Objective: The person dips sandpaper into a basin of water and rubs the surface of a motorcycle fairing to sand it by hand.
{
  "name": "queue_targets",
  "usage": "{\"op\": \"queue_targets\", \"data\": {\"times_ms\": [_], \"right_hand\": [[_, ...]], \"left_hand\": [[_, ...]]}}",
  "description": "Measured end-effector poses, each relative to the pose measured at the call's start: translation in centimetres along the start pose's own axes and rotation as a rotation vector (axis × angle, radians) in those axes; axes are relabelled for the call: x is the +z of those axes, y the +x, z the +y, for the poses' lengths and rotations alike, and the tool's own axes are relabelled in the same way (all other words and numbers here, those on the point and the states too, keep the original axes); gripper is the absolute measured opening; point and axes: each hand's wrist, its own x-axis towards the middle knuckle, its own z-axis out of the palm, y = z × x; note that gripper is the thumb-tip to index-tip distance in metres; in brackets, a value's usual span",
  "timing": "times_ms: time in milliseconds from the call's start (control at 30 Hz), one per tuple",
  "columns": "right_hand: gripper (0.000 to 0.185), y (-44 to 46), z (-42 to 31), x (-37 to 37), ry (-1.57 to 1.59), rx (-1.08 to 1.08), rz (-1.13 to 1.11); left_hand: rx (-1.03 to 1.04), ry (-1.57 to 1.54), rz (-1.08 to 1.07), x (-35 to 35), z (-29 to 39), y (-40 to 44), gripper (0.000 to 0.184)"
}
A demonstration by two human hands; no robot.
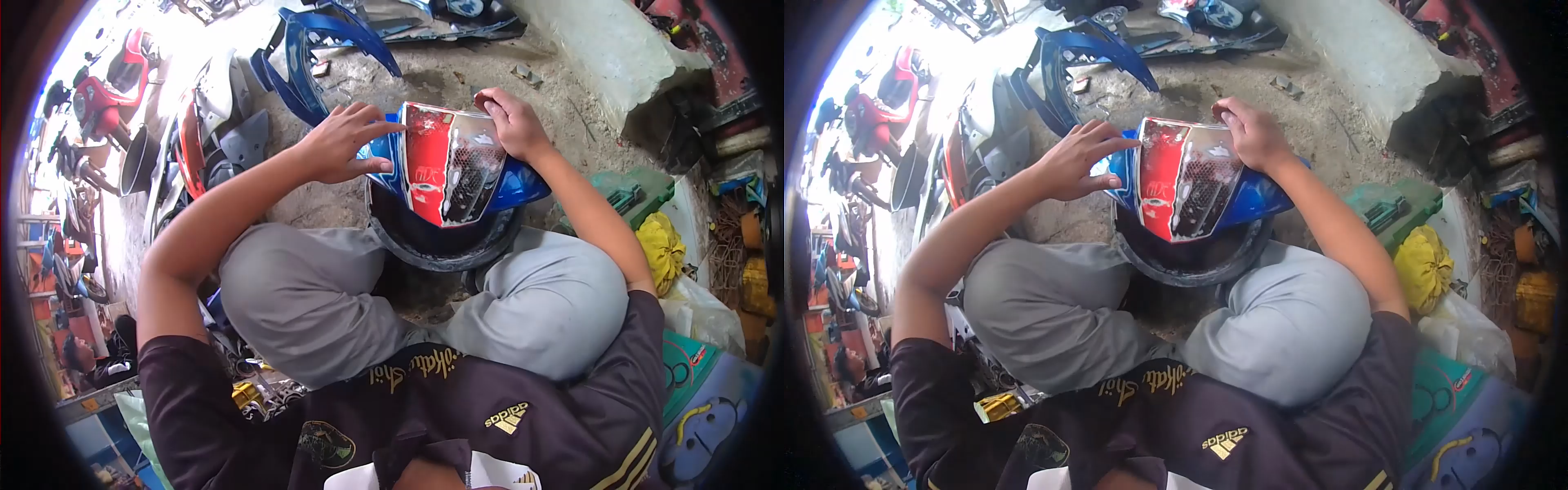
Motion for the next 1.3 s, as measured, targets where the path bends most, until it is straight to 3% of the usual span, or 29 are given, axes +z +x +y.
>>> {"op": "queue_targets", "data": {"times_ms": [200,300,433,500,567,667,833,1033,1100,1300], "right_hand": [[0.022,-0.6,2.7,-0.6,0.013,0.151,-0.006],[0.022,-1.4,1.4,-1.4,-0.028,0.166,0.055],[0.022,-2.6,0.8,-2.1,-0.022,0.176,0.106],[0.021,-2.8,0.1,-2.3,-0.072,0.129,0.102],[0.021,-2.7,-0.6,-1.9,-0.127,0.053,0.11],[0.021,-3.0,-1.4,-1.5,-0.151,-0.033,0.073],[0.022,-3.3,-2.5,-2.3,-0.201,-0.063,0.029],[0.026,-2.4,-4.2,-3.5,-0.357,-0.167,-0.197],[0.027,-2.1,-4.5,-3.2,-0.396,-0.295,-0.143],[0.028,-2.9,-4.8,-3.6,-0.465,-0.396,-0.143]], "left_hand": [[-0.249,0.005,-0.304,-2.7,6.2,3.7,0.097],[-0.313,-0.072,-0.277,-0.8,8.1,5.1,0.098],[-0.285,-0.197,-0.077,0.8,8.0,4.9,0.098],[-0.422,-0.297,-0.123,0.4,10.8,4.9,0.076],[-0.449,-0.397,0.114,2.5,14.7,4.4,0.07],[-0.566,-0.176,0.528,7.7,18.6,3.5,0.072],[-0.577,-0.233,0.624,7.2,17.4,3.7,0.084],[-0.6,-0.32,0.688,7.1,15.4,4.8,0.057],[-0.608,-0.347,0.717,7.4,15.6,4.9,0.054],[-0.673,-0.368,0.636,7.5,15.6,4.8,0.08]]}}
